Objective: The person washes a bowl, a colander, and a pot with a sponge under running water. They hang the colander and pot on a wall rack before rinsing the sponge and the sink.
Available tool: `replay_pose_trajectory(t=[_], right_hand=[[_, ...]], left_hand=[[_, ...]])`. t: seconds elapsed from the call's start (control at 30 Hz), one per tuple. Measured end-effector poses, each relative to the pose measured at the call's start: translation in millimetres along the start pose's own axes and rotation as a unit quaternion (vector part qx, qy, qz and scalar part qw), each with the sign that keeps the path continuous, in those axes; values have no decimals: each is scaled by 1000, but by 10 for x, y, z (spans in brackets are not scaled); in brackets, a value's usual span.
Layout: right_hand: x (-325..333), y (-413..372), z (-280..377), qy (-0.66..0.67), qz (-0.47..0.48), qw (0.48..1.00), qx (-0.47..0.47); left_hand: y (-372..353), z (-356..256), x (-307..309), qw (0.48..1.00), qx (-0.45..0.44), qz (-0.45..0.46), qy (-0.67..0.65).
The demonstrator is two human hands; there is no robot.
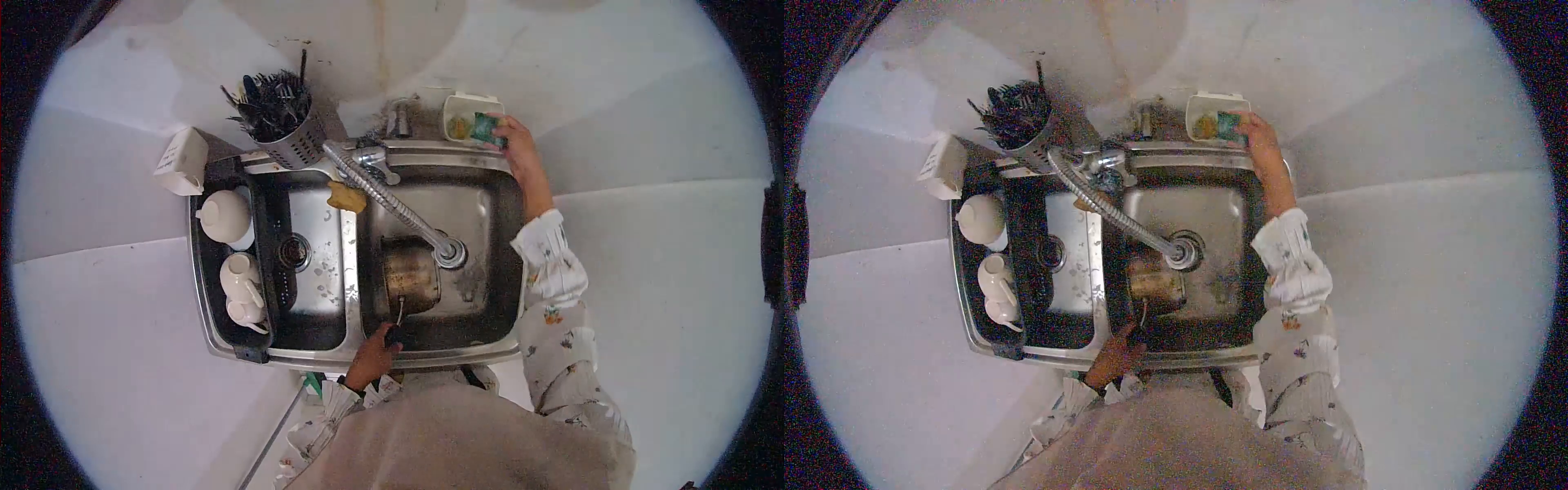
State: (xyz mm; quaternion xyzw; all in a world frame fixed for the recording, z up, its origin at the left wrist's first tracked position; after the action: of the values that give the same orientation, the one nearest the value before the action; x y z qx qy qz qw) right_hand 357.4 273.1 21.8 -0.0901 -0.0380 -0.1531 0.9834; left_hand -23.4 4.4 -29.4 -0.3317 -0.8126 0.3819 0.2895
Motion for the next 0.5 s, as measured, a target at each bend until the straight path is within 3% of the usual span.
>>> replay_pose_trajectory(t=[0.03,0.13,0.3,0.37,0.43,0.47,0.5], right_hand=[[28,-181,-5,178,-7,984,1],[92,-832,-164,216,5,976,3],[-192,-2320,-756,92,-32,990,-105],[-411,-2746,-769,36,-35,992,-117],[-526,-3008,-626,-19,-148,989,-4],[-576,-3066,-681,-16,-156,988,-5],[-746,-3083,-535,-167,-79,974,129]], left_hand=[[21,-9,17,999,-30,-25,15],[44,-60,18,996,-56,-26,67],[-30,-91,-18,986,-100,-13,129],[-122,-165,-26,985,16,55,166],[-139,-155,-55,982,-16,36,186],[-154,-168,-53,979,-48,14,196],[-143,-92,-84,978,-50,17,204]])
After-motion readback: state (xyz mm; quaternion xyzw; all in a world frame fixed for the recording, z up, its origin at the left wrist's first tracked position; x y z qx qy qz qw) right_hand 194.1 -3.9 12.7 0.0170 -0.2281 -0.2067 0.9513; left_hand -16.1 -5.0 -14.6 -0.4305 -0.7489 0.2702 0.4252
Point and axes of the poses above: each hand's wrist, its own y-axis towards the middle knuckle, its own x-axis out of the back of the hand, z = x × y, the point moved 8 cm from there along y, towards the middle knuckle, and after that the axes turned 9 degrees about x, right-handed, at the moved point
